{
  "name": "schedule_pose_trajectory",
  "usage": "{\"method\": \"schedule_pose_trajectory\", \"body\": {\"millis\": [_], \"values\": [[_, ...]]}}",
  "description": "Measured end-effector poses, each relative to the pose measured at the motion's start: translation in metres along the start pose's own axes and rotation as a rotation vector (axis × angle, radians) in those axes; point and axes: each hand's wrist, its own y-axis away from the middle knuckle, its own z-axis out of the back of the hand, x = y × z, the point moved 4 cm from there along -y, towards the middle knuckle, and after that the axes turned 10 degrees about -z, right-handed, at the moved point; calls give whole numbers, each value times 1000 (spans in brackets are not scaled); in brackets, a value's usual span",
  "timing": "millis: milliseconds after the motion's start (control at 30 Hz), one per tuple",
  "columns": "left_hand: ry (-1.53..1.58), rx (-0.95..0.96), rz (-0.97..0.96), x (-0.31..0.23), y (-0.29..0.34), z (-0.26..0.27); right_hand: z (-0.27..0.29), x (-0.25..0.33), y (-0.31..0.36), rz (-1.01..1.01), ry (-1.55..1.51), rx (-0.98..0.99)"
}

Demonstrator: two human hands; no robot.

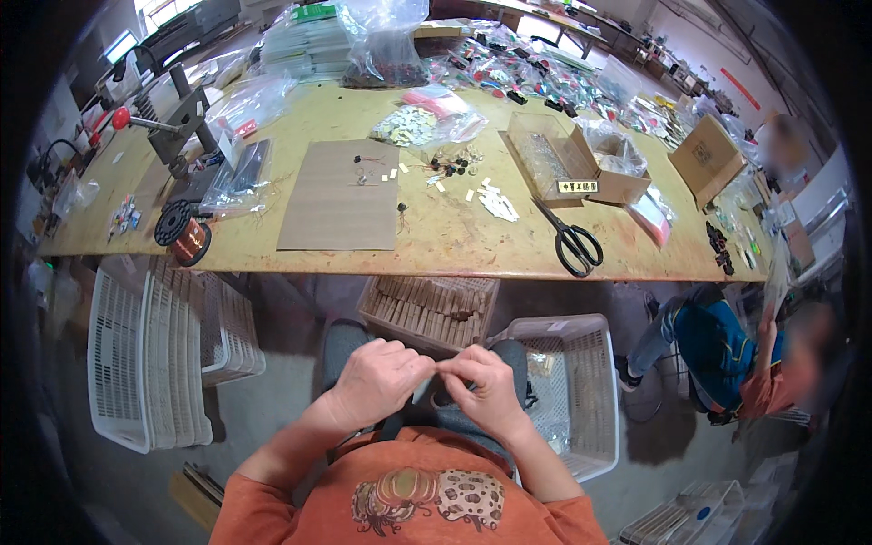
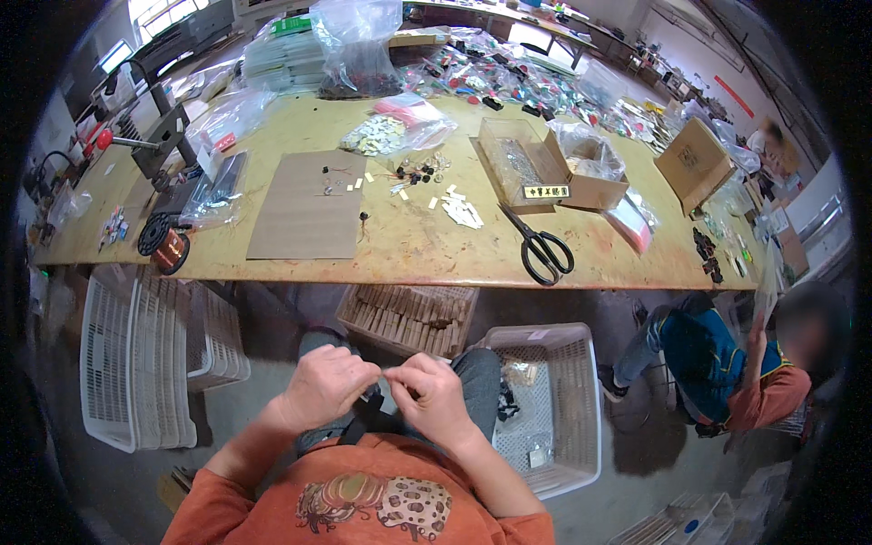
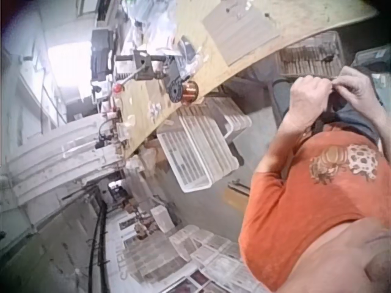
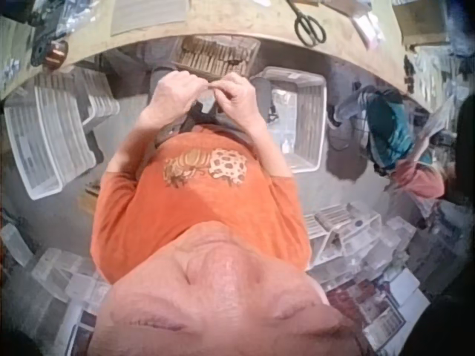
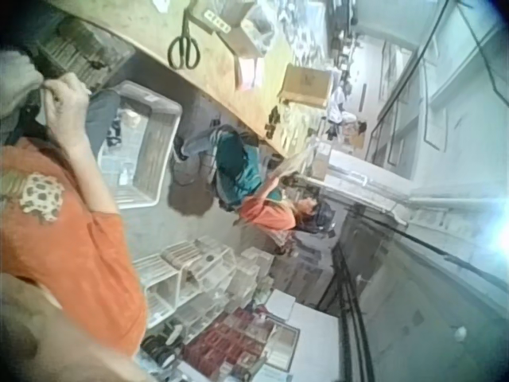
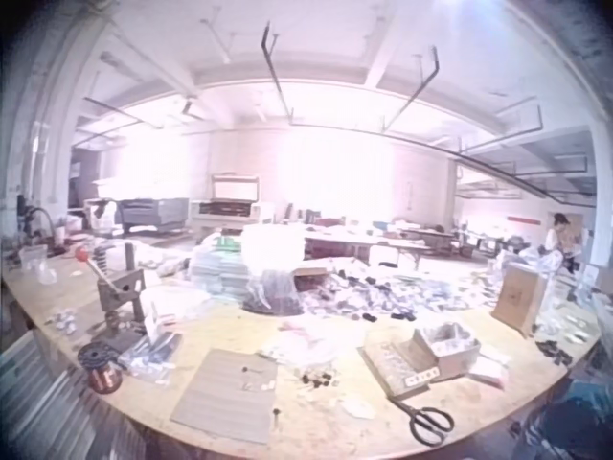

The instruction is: The person uses scissors to cut a small component, then handles a spool of copper wire and small electronic parts on a cluttered workbench. They repeatedly pick up and place small items, including what appears to be a diode or resistor, while another person works nearby.

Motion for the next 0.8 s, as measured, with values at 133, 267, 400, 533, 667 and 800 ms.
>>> {"method": "schedule_pose_trajectory", "body": {"millis": [133,267,400,533,667,800], "values": [[61,-43,68,5,8,-11,-6,-10,8,-317,-741,353],[109,-53,88,-10,11,-15,1,-2,-2,-111,-203,-52],[147,-50,137,5,11,-7,-3,-1,5,-166,-323,221],[213,-86,171,-2,17,-20,-12,-9,2,-307,-656,152],[94,-108,164,3,18,-14,-13,9,2,-29,-55,-57],[78,-121,137,4,20,-2,-15,18,-2,-34,65,111]]}}
